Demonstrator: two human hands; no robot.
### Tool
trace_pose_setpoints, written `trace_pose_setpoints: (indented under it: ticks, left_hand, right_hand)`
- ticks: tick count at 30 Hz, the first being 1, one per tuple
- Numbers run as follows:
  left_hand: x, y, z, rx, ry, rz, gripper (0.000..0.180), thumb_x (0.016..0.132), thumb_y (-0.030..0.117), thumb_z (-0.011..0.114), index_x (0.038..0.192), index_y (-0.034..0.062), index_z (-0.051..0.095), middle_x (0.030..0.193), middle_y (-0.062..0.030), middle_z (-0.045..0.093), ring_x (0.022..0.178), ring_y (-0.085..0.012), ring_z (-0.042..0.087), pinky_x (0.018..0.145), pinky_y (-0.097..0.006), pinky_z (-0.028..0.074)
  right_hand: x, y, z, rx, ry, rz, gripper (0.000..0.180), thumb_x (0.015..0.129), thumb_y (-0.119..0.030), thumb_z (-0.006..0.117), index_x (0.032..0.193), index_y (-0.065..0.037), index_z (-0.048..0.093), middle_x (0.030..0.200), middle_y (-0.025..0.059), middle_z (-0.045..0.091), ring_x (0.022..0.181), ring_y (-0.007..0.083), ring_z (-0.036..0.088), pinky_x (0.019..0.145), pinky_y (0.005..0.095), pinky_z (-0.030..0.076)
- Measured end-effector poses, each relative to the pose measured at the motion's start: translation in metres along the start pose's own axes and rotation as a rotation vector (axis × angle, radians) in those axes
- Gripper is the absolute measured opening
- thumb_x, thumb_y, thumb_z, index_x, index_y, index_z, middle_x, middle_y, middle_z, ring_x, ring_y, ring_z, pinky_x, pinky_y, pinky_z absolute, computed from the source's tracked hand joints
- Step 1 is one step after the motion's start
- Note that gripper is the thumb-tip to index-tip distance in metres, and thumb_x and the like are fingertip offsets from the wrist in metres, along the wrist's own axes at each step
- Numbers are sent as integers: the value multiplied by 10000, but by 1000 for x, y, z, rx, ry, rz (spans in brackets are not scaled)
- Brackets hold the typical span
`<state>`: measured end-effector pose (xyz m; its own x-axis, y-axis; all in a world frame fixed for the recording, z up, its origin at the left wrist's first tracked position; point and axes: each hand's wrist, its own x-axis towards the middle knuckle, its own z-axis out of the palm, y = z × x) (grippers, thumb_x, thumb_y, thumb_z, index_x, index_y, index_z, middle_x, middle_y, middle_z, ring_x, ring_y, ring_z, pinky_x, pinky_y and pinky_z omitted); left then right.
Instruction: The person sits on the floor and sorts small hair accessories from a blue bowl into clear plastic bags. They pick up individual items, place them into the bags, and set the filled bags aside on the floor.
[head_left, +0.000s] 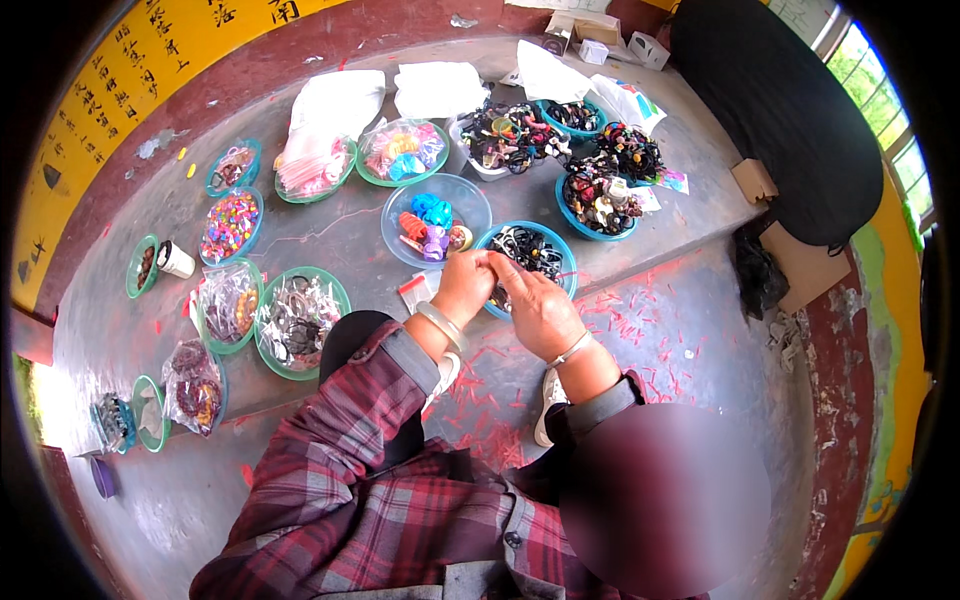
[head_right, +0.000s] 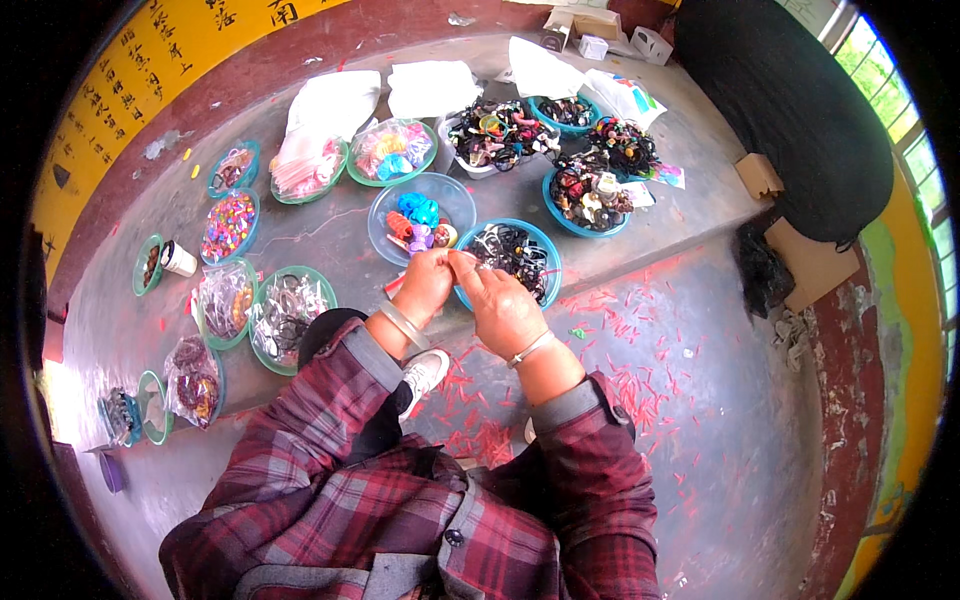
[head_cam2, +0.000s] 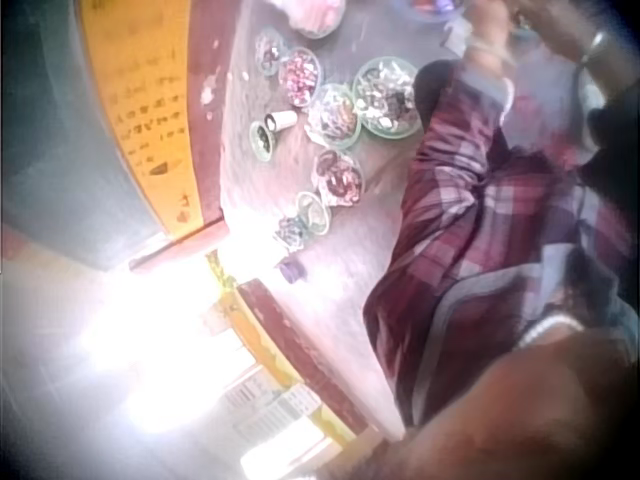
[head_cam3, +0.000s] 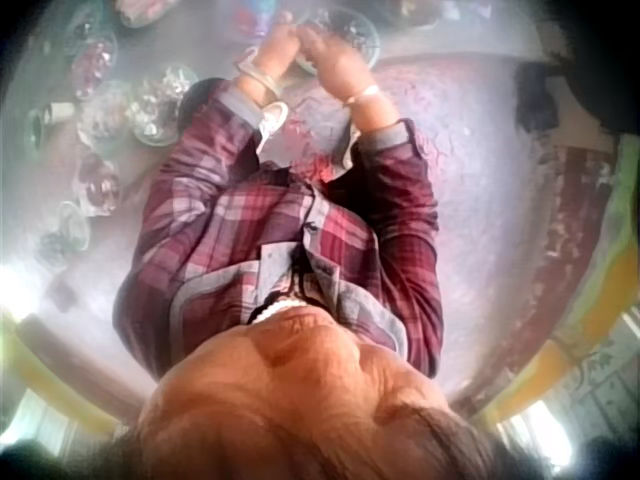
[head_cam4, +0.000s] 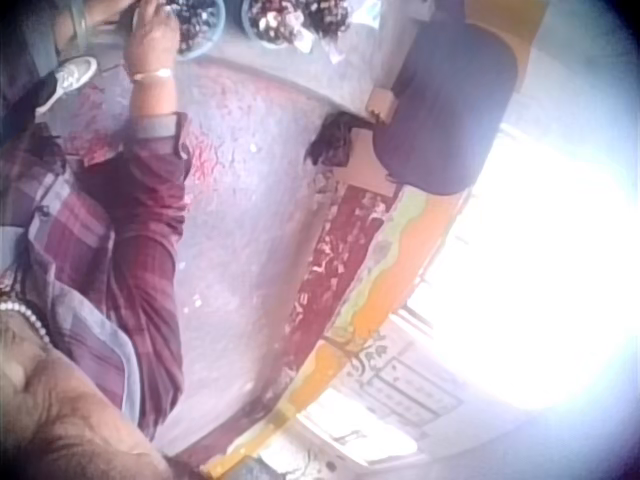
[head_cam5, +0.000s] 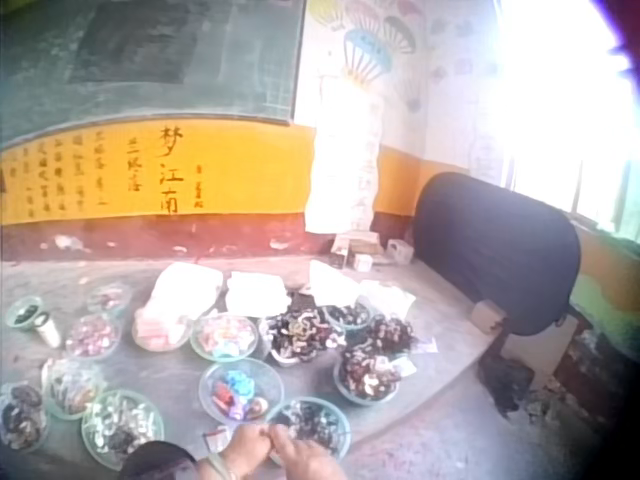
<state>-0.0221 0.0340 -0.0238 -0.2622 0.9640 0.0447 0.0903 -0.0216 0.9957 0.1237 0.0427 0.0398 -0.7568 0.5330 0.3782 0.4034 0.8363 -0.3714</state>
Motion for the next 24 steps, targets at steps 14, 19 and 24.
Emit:
trace_pose_setpoints:
  ticks: [14, 19, 24]
  left_hand:
    - [33, 6, -20, -98, -26, -197, 231, 848, 185, 513, 923, -14, 602, 871, -62, 608, 807, -127, 575, 723, -248, 454]
    - [32, 15, -24, -308, 30, -245, 247, 850, 187, 509, 957, -20, 589, 924, -82, 602, 852, -146, 572, 752, -268, 451]
    - [36, 11, -28, -337, 62, -237, 257, 848, 189, 514, 977, -21, 586, 925, -92, 603, 865, -164, 573, 771, -286, 449]
  right_hand:
    - [-1, 140, 42, -11, -35, 594, 159, 722, -177, 536, 818, -136, 655, 794, 126, 628, 768, 303, 600, 695, 381, 476]
    - [7, 136, 75, -97, -369, 603, 223, 732, -180, 498, 921, -164, 616, 870, 160, 617, 852, 330, 586, 738, 415, 463]
    - [21, 126, 111, -153, -519, 445, 349, 784, -117, 430, 1126, -151, 489, 947, 185, 600, 904, 318, 583, 776, 405, 461]
